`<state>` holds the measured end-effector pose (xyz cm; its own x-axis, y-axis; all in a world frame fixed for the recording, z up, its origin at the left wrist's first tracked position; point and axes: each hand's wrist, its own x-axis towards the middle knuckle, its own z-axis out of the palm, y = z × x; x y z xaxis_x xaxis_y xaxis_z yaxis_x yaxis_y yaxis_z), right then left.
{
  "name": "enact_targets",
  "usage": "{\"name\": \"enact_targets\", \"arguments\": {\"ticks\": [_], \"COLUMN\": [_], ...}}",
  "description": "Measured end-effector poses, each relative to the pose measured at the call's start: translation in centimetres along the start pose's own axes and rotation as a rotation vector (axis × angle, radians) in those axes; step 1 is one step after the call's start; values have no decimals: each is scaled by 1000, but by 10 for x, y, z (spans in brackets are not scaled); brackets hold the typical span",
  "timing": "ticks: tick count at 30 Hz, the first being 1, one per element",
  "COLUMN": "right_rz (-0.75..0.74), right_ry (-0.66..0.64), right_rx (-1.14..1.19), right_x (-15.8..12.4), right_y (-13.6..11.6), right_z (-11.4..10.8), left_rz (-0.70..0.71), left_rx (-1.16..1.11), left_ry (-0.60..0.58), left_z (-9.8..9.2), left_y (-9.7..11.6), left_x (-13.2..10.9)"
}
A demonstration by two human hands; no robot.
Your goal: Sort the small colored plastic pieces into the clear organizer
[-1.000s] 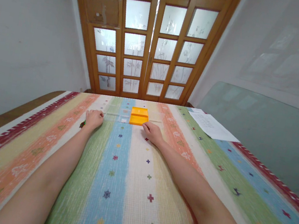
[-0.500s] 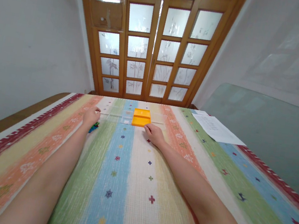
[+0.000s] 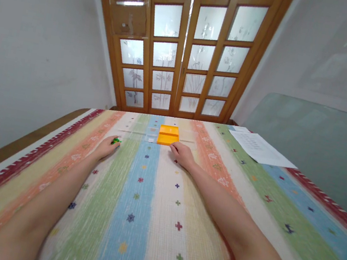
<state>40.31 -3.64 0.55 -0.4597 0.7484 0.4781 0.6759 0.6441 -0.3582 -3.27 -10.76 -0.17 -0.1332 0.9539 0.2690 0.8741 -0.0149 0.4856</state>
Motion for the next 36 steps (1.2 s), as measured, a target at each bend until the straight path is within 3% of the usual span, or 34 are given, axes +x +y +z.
{"name": "enact_targets", "arguments": {"ticks": [7,16,19,23,27,32,36], "right_rz": [0,2,-4,-22,-30,-31,-23], "right_ry": [-30,-64,-69,-52,-56,-77,-78], "right_rx": [-12,-12,-28,-30,-27,-41,-55], "right_x": [1,1,1,0,-1,0,0], "right_y": [-1,-4,-4,-4,-5,-7,-8], "right_z": [0,-2,-2,-2,-4,-5,-5], "left_rz": [304,480,624,677,505,147,-31], "left_rx": [71,18,-22,-52,-55,193,295], "left_ry": [-99,-227,-281,-271,-120,105,105], "left_z": [22,59,71,79,75,57,47], "left_y": [28,118,147,167,153,102,71], "left_x": [-9,-28,-36,-42,-34,-12,3]}}
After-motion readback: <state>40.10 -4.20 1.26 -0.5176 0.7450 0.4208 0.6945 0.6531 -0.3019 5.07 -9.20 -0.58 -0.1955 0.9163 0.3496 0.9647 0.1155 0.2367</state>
